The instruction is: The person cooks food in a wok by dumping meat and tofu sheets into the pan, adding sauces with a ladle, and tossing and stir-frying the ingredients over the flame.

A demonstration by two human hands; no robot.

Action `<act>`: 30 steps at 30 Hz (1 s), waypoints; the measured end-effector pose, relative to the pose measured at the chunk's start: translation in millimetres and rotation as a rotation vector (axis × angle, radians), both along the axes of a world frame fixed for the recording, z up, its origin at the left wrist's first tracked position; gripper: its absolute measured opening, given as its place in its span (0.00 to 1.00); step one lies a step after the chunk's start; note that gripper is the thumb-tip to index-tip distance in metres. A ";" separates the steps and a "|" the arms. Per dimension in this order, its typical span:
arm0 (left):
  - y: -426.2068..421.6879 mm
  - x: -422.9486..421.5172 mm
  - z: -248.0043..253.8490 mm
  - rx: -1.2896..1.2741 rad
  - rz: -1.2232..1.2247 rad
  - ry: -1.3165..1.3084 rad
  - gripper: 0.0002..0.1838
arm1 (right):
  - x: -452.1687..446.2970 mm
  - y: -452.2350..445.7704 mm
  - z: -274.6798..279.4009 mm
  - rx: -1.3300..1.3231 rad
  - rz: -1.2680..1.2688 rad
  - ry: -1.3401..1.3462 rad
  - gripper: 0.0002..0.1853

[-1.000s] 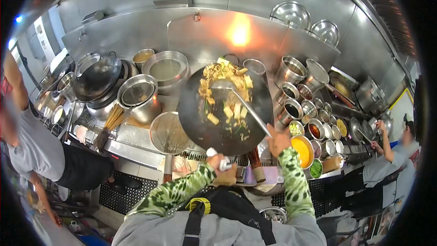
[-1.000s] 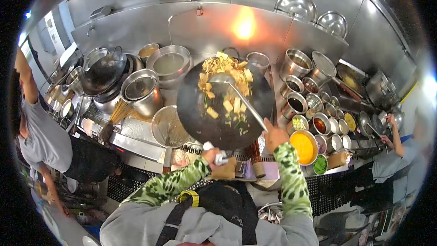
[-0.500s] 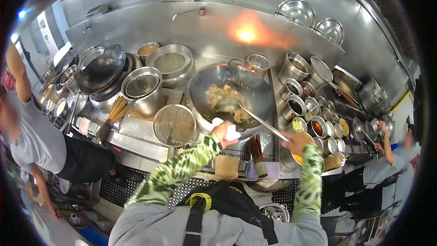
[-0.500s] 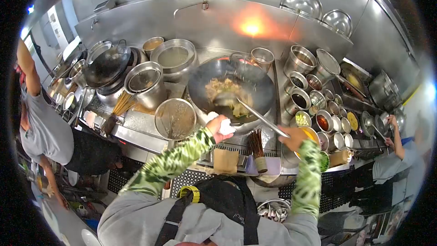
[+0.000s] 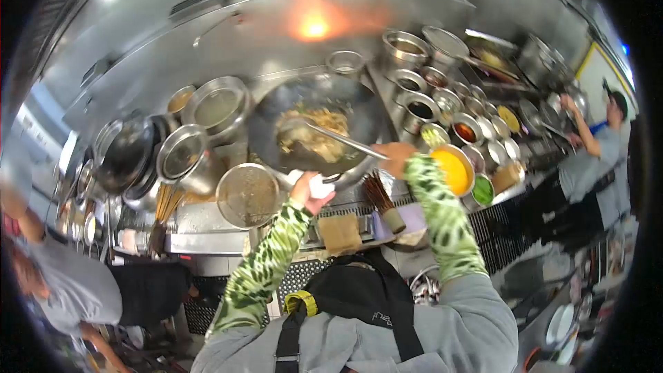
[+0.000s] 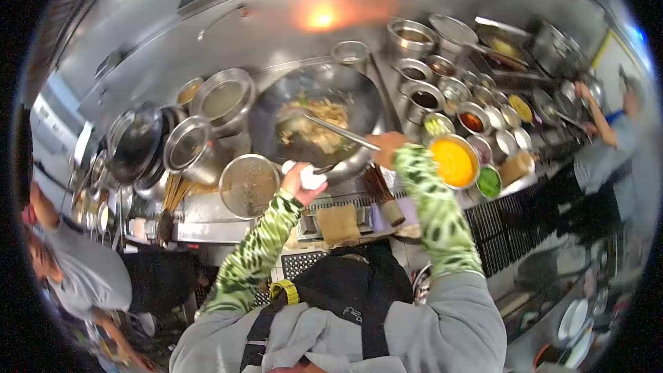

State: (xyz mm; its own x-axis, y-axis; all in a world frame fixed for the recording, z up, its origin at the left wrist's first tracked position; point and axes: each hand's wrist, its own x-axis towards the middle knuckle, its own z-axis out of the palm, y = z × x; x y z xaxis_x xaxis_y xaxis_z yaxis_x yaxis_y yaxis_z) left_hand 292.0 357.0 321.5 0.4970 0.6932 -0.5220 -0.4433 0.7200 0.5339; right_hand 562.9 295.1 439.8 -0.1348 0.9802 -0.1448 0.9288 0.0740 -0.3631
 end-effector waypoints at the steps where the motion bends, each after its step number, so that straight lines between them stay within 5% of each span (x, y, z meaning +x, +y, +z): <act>1: -5.4 0.6 -18.6 0.032 0.006 -0.012 0.11 | -12.6 -1.3 -11.0 0.047 -0.131 -0.004 0.28; 5: -35.0 -15.9 -81.2 -0.071 -0.224 -0.152 0.12 | -42.4 -73.6 -33.8 0.198 -0.311 0.142 0.27; 6: -44.4 -17.5 -60.6 0.039 -0.177 0.030 0.11 | -39.7 -88.6 -66.0 0.313 -0.287 0.259 0.27; 7: -38.7 -7.8 -48.2 -0.094 -0.015 -0.067 0.10 | -49.5 -101.9 -88.3 0.440 -0.324 0.355 0.26; 8: -32.3 -4.3 -27.3 -0.057 0.057 0.069 0.11 | -66.3 -115.5 -82.7 0.236 -0.426 0.402 0.25; 9: -9.7 -13.6 -14.0 -0.119 -0.132 -0.066 0.12 | -79.2 -121.6 -116.9 0.325 -0.413 0.398 0.29; 10: -6.1 -2.9 8.7 -0.008 0.018 -0.016 0.13 | -87.0 -123.2 -158.8 0.453 -0.352 0.452 0.29; 19: 100.0 -9.8 -54.6 0.055 -0.067 0.171 0.16 | -98.9 -132.2 -167.2 0.145 -0.434 0.564 0.28; 30: 92.3 -9.9 -51.8 0.112 -0.083 0.216 0.16 | -94.6 -130.5 -158.2 0.039 -0.423 0.588 0.29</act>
State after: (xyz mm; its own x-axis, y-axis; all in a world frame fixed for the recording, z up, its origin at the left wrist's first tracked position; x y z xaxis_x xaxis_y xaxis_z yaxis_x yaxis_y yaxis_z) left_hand 282.1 449.3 269.8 0.4403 0.7140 -0.5444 -0.2521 0.6803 0.6883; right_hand 468.4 164.7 281.6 0.2120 0.9687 -0.1291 0.5330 -0.2254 -0.8156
